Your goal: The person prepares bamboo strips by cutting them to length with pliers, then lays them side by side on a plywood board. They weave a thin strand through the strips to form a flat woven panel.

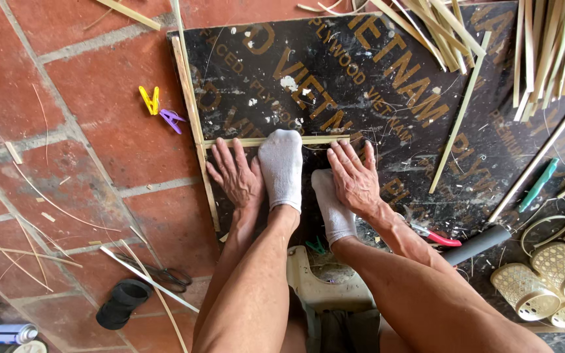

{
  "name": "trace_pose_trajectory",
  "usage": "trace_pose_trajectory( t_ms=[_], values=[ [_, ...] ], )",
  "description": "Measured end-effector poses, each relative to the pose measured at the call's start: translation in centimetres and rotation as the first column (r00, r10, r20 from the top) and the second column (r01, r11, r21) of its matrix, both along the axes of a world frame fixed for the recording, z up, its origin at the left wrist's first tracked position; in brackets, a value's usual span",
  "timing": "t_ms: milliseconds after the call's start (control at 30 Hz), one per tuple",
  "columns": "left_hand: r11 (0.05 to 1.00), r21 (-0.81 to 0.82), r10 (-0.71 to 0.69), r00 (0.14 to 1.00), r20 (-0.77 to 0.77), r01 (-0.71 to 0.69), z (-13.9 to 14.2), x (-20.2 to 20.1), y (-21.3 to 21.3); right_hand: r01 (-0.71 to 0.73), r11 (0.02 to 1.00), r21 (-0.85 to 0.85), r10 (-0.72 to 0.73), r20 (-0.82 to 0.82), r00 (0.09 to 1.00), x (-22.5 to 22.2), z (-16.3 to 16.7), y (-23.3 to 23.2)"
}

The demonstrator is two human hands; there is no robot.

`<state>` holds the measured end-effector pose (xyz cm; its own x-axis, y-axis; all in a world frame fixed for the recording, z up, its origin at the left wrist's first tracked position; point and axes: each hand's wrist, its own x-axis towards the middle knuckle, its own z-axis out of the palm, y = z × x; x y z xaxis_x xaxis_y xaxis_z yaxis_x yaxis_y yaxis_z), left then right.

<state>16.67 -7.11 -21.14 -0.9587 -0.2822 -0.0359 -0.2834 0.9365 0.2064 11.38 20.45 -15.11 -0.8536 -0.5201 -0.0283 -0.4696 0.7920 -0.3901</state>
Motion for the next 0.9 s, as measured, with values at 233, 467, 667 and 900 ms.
trace_pose_trajectory(
  t_ms=[233, 467, 667, 900],
  values=[
    [1.0, 0.015, 0.002, 1.0, 0.013, -0.002, 0.5, -0.3, -0.1, -0.001, 0.999, -0.036, 0.002, 0.004, 1.0, 0.0, 0.3, -0.1],
    [1.0, 0.027, -0.007, 1.0, -0.018, 0.008, 0.6, -0.3, -0.1, 0.072, 0.979, -0.193, -0.087, -0.072, 0.994, -10.0, 1.8, 3.1],
    [0.992, 0.12, -0.025, 0.997, -0.077, 0.034, 0.8, -0.8, -0.5, 0.245, 0.961, 0.13, -0.199, -0.291, 0.936, -21.8, 2.4, 8.0],
    [0.991, 0.132, -0.013, 0.998, -0.06, 0.021, 0.3, -1.3, -0.6, 0.238, 0.961, 0.142, -0.201, -0.236, 0.951, -21.4, 2.5, 8.0]
  ],
)
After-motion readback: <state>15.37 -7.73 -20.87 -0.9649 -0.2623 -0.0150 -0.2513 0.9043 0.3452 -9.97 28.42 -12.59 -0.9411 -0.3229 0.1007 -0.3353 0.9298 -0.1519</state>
